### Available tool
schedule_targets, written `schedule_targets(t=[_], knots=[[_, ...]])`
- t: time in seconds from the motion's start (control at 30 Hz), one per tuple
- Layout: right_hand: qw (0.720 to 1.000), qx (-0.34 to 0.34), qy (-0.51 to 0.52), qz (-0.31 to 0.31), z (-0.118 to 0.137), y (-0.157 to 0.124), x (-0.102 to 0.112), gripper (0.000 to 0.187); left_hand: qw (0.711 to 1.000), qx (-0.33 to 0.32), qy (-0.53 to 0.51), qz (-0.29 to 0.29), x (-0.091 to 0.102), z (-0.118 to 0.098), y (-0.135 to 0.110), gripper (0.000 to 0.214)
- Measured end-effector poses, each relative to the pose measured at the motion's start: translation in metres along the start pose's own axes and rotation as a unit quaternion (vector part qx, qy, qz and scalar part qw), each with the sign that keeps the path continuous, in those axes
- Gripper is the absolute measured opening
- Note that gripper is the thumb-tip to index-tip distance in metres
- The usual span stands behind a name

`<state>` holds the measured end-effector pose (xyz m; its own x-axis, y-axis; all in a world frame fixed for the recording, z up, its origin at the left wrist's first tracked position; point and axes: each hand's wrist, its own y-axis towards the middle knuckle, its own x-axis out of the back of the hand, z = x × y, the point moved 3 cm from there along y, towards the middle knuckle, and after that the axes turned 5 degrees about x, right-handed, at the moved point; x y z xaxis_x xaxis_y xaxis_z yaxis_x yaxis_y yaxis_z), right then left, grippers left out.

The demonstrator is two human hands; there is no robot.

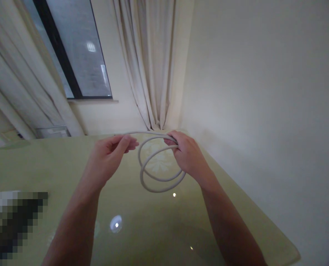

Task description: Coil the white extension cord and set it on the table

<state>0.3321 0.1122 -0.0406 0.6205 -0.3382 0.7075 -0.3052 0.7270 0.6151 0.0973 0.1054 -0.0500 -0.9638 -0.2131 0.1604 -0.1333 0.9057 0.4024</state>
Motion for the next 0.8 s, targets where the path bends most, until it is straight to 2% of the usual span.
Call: schedule_targets(t=[0.07,0.1,0.17,0.23,0.27,0.33,0.43,0.5,0.57,0.63,0.7,0.8], knots=[[0.999,-0.009,-0.037,0.009,0.000,0.001,0.000,0.015,0.996,-0.078,0.038,-0.034,-0.003,-0.016,-0.011,0.039],[0.998,-0.015,-0.055,0.014,0.000,0.001,-0.001,0.016,0.991,-0.116,0.059,-0.027,-0.008,-0.022,-0.016,0.039],[0.997,-0.019,-0.073,0.031,0.003,0.001,-0.005,0.014,0.978,-0.168,0.122,0.031,-0.024,-0.026,-0.023,0.052],[0.997,-0.008,-0.052,0.050,0.007,0.000,-0.006,0.012,0.960,-0.184,0.194,0.085,-0.040,-0.020,-0.023,0.070],[0.998,0.002,-0.028,0.055,0.009,-0.001,-0.006,0.012,0.955,-0.181,0.217,0.093,-0.044,-0.014,-0.020,0.070],[0.997,0.021,0.034,0.059,0.011,-0.002,-0.004,0.012,0.954,-0.155,0.233,0.108,-0.046,0.000,-0.010,0.054],[0.991,0.030,0.113,0.059,0.009,-0.003,-0.001,0.019,0.954,-0.095,0.217,0.186,-0.038,0.021,0.004,0.034],[0.989,0.013,0.142,0.050,0.005,-0.003,-0.002,0.025,0.950,-0.061,0.198,0.236,-0.033,0.032,0.009,0.033],[0.986,-0.014,0.163,0.029,-0.001,-0.002,-0.004,0.027,0.952,-0.030,0.161,0.257,-0.032,0.041,0.012,0.036],[0.982,-0.037,0.182,-0.002,-0.006,0.000,-0.005,0.026,0.964,-0.001,0.103,0.245,-0.036,0.046,0.013,0.040],[0.978,-0.053,0.201,-0.023,-0.008,0.000,-0.005,0.025,0.980,0.015,0.053,0.189,-0.040,0.044,0.012,0.043],[0.968,-0.062,0.242,0.010,-0.005,-0.002,-0.004,0.028,0.994,-0.015,0.047,0.096,-0.043,0.030,0.007,0.040]])
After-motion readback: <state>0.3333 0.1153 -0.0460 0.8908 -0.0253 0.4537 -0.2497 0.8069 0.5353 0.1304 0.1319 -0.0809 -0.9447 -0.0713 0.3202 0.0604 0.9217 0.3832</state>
